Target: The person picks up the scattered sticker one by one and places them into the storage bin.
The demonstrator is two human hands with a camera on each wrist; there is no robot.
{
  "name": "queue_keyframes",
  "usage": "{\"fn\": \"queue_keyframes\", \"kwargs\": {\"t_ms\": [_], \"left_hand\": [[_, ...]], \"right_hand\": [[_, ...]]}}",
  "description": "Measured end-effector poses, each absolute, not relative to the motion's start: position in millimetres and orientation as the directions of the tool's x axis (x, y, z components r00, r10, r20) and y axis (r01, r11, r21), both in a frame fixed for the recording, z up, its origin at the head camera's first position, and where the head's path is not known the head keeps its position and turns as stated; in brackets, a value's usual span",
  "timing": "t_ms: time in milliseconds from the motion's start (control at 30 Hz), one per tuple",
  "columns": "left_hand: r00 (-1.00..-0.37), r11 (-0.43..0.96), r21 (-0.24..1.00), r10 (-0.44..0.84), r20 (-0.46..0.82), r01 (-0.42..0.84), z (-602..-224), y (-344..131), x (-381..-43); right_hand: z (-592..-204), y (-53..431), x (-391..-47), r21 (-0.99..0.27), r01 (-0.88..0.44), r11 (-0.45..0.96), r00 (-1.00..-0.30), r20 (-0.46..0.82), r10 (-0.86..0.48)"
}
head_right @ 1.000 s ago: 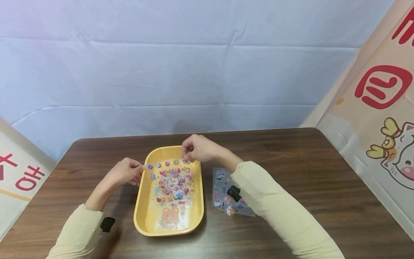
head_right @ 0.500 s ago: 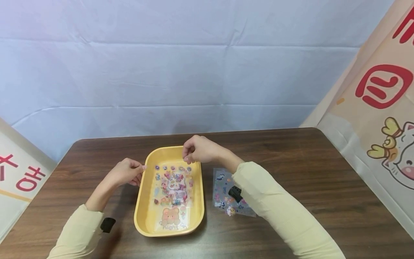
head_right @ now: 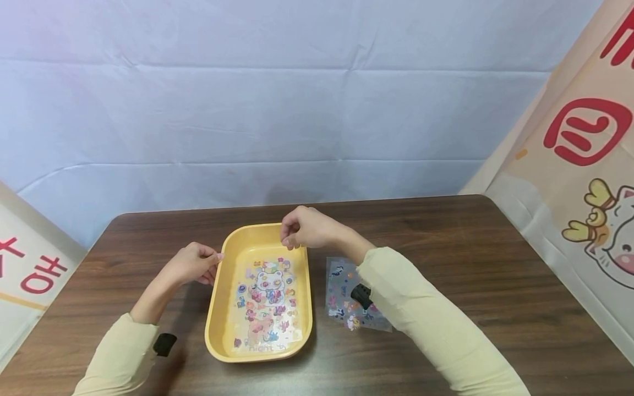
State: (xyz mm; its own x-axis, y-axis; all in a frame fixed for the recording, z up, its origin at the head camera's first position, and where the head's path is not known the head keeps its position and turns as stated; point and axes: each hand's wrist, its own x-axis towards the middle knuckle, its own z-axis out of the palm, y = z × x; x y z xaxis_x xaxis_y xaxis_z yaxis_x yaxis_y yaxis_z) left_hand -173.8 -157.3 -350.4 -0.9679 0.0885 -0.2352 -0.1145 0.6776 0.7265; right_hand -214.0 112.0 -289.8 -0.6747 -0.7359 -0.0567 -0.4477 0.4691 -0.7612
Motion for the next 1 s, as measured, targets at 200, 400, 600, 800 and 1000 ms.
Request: {"fn": "queue_keyframes", "kwargs": {"t_ms": [200,400,600,800,1000], "left_hand": [[-0.968,0.680,0.724,0.084,-0.237,-0.118,-350,-157,-174],[-0.968,0.680,0.723,0.081,-0.236,-0.119,-349,-157,-173],[-0.968,0.682,0.723,0.087,-0.236,-0.115,-349,-157,-173],[-0.967,0.681,0.723,0.090,-0.237,-0.114,-349,-157,-173],[-0.968,0.681,0.724,0.095,-0.233,-0.108,-350,-157,-173]], "right_hand": [[-289,115,-214,-0.750,-0.459,0.476,-0.686,-0.041,-0.726],[-289,122,-215,-0.761,-0.434,0.482,-0.710,-0.040,-0.703],[-293,131,-217,-0.779,-0.384,0.495,-0.738,-0.064,-0.672],[-294,140,-219,-0.775,-0.359,0.520,-0.761,-0.080,-0.644],[-294,153,-222,-0.763,-0.340,0.549,-0.779,-0.098,-0.619]]}}
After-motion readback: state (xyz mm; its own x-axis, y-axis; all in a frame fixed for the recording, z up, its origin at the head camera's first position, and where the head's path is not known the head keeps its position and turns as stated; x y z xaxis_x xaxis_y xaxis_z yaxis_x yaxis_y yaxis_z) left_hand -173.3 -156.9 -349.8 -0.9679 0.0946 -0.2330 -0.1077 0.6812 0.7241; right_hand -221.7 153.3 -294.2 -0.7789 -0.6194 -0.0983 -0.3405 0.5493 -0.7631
